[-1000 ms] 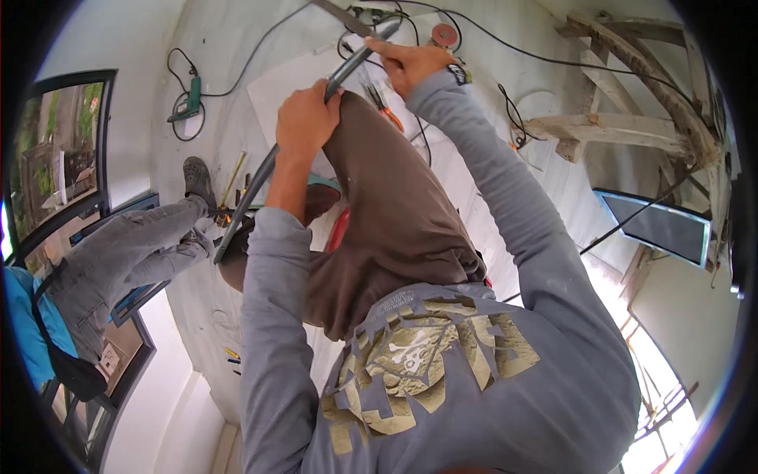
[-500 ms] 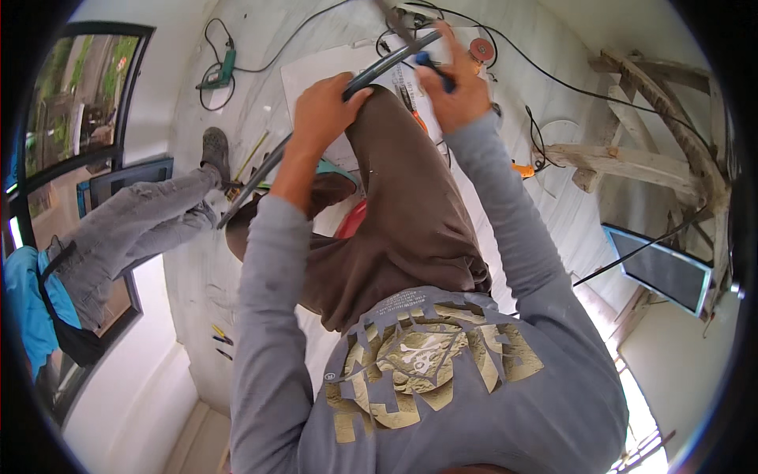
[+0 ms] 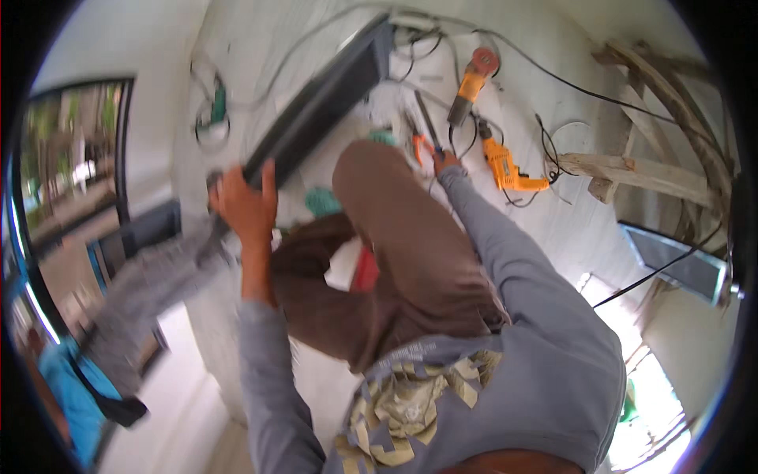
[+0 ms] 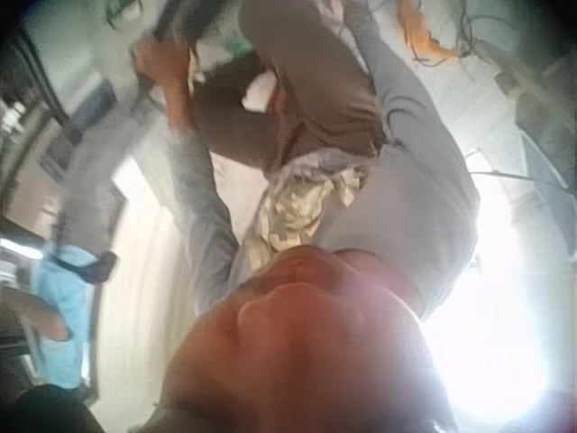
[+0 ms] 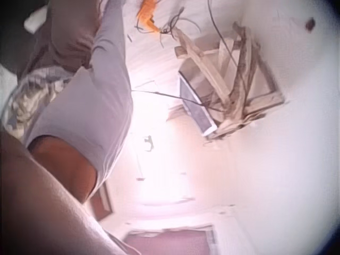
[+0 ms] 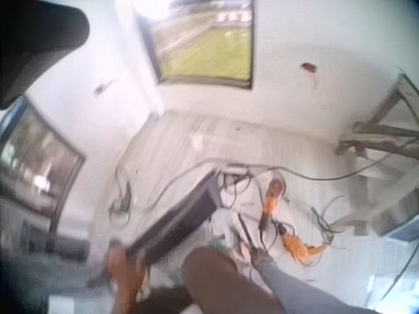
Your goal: Drilling holes and using a rivet tool to attach components to a metal window or door frame.
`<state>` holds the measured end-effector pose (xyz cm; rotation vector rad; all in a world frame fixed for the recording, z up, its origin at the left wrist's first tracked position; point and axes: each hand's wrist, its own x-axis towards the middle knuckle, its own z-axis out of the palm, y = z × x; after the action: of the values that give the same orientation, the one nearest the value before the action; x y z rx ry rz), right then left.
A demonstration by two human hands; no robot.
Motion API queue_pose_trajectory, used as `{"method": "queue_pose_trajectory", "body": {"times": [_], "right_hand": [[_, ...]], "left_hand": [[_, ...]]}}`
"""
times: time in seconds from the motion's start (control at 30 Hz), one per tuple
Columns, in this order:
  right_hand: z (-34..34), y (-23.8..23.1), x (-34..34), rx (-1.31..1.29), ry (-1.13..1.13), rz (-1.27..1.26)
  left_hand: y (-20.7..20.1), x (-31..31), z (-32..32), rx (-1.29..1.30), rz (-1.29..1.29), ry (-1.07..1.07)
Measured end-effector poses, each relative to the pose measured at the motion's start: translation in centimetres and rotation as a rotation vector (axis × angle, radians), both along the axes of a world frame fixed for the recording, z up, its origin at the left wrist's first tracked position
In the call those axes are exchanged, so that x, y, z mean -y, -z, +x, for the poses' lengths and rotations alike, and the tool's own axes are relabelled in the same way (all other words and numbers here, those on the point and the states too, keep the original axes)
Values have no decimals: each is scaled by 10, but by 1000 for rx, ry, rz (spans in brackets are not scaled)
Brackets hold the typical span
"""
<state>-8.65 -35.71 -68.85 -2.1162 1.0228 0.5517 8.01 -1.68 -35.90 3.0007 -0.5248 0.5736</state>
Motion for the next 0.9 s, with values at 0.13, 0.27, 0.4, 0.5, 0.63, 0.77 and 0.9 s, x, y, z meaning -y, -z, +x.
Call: {"method": "queue_pose_trajectory", "body": {"times": [0.13,0.27,0.4,0.5,0.63,0.77,0.9], "right_hand": [[36,5,-18,-54,-176,2],[6,-117,23,447,106,-179],[-65,-311,163,1075,272,-405],[-141,-449,292,1225,223,-1186],[-200,-571,479,1133,285,-1492],[-237,-586,632,606,334,-1481],[-257,-567,694,467,263,-1372]], "left_hand": [[2,-6,-8,-16,26,66],[4,-3,-21,-227,-92,-31],[5,-17,-18,-263,-13,-144],[7,-36,-1,-214,-84,-51],[0,-68,1,-162,-33,88],[-8,-73,-18,-306,81,146],[-1,-42,-43,-430,126,191]]}}
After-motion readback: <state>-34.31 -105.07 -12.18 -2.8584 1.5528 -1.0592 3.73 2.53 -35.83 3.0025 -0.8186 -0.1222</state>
